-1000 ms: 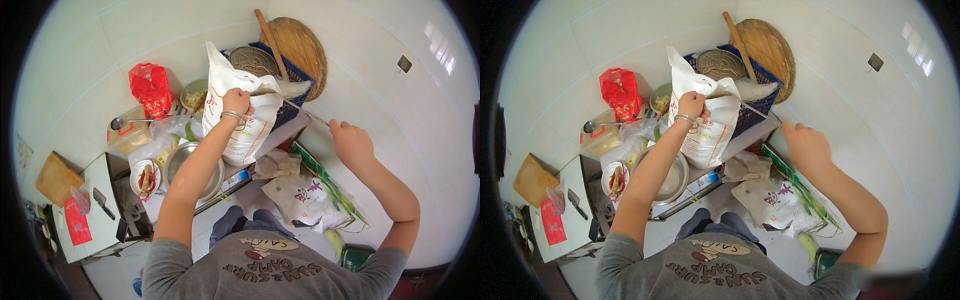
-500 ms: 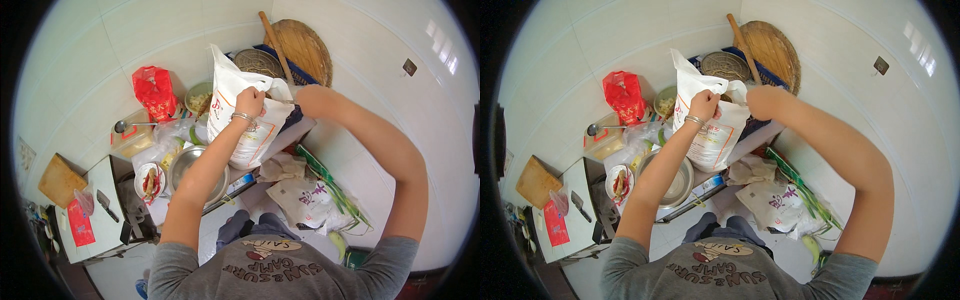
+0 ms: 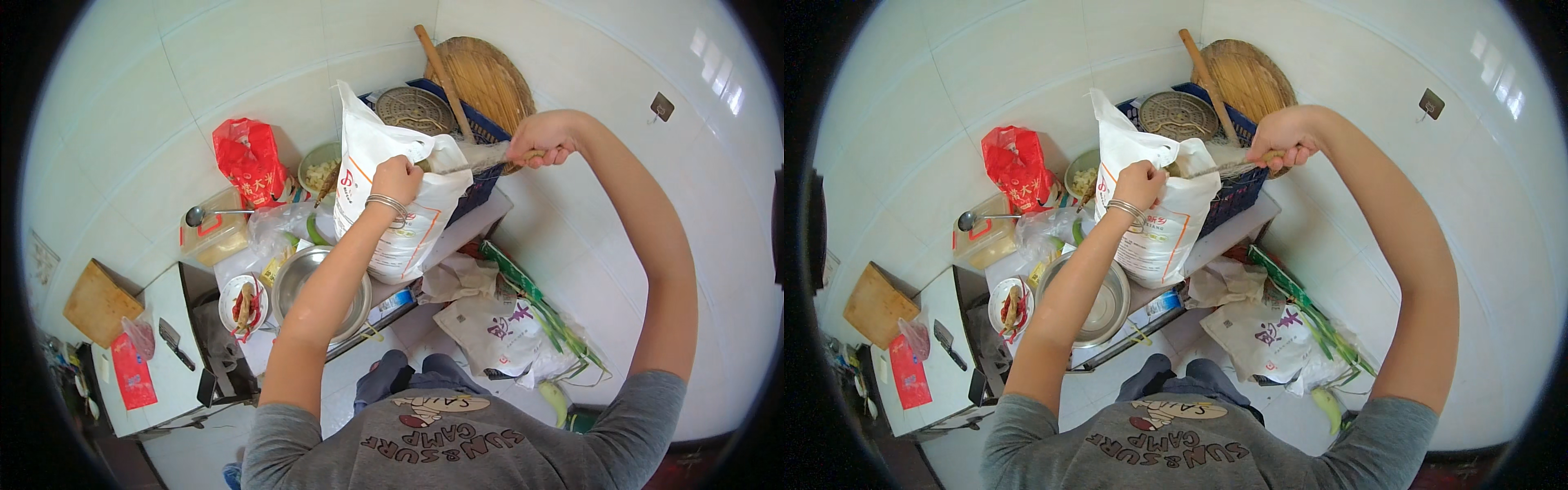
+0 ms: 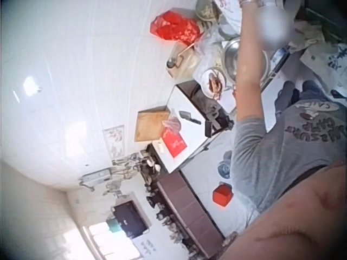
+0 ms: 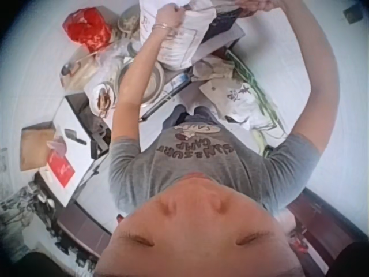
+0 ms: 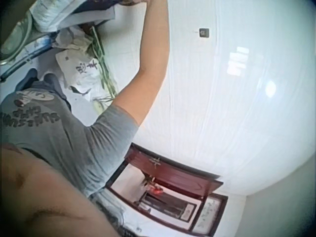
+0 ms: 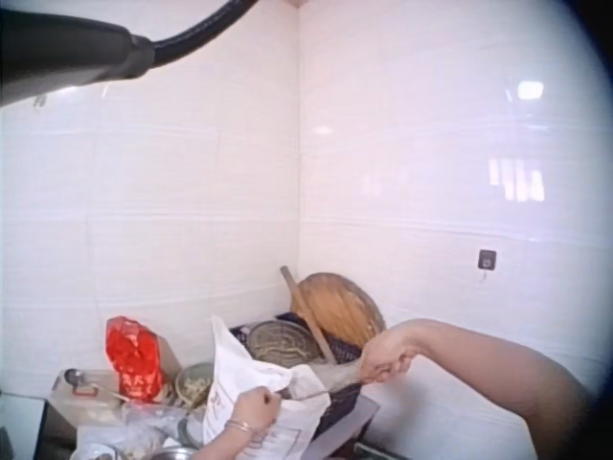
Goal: The person scoops flour from a large white bag into a metal bowl using a ladle. They repeatedly dip the ladle into the bag and pour the contents into the bowl, gradually filling it with flour.
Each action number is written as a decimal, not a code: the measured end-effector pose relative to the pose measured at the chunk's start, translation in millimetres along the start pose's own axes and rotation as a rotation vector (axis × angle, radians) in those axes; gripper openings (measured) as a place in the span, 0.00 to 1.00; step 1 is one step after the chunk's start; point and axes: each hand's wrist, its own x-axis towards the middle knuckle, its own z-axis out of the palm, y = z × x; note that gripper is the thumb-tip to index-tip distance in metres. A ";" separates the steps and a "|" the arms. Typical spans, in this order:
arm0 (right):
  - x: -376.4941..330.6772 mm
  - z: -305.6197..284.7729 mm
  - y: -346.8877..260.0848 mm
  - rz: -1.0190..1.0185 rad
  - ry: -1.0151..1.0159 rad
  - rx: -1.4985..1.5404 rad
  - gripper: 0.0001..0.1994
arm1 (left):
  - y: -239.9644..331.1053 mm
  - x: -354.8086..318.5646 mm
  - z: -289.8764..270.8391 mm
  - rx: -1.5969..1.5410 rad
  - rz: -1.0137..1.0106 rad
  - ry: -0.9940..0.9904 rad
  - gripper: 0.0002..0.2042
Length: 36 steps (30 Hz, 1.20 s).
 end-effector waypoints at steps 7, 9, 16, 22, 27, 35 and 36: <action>-4.4 -7.5 11.4 0.036 0.025 -0.094 0.14 | 15.3 -5.1 -8.7 0.053 -0.100 -0.104 0.12; -5.3 -11.9 17.6 0.031 0.019 -0.109 0.14 | 15.8 -5.3 -6.1 0.101 -0.074 -0.083 0.12; -21.8 -29.9 28.6 -0.012 0.050 -0.135 0.14 | 11.6 -5.4 8.4 0.195 -0.044 0.033 0.12; -28.1 -36.0 45.9 -0.020 0.042 -0.183 0.14 | 23.2 -6.9 11.3 0.308 0.003 0.106 0.13; -28.9 -42.8 57.5 -0.029 0.042 -0.172 0.15 | 46.5 -15.8 18.8 0.415 -0.022 0.182 0.14; -52.8 -49.2 58.4 -0.068 0.080 -0.175 0.14 | 57.1 -18.4 16.9 0.401 -0.017 0.238 0.14; -55.1 -49.8 59.6 -0.071 0.085 -0.171 0.14 | 56.8 -19.9 16.3 0.384 -0.011 0.242 0.14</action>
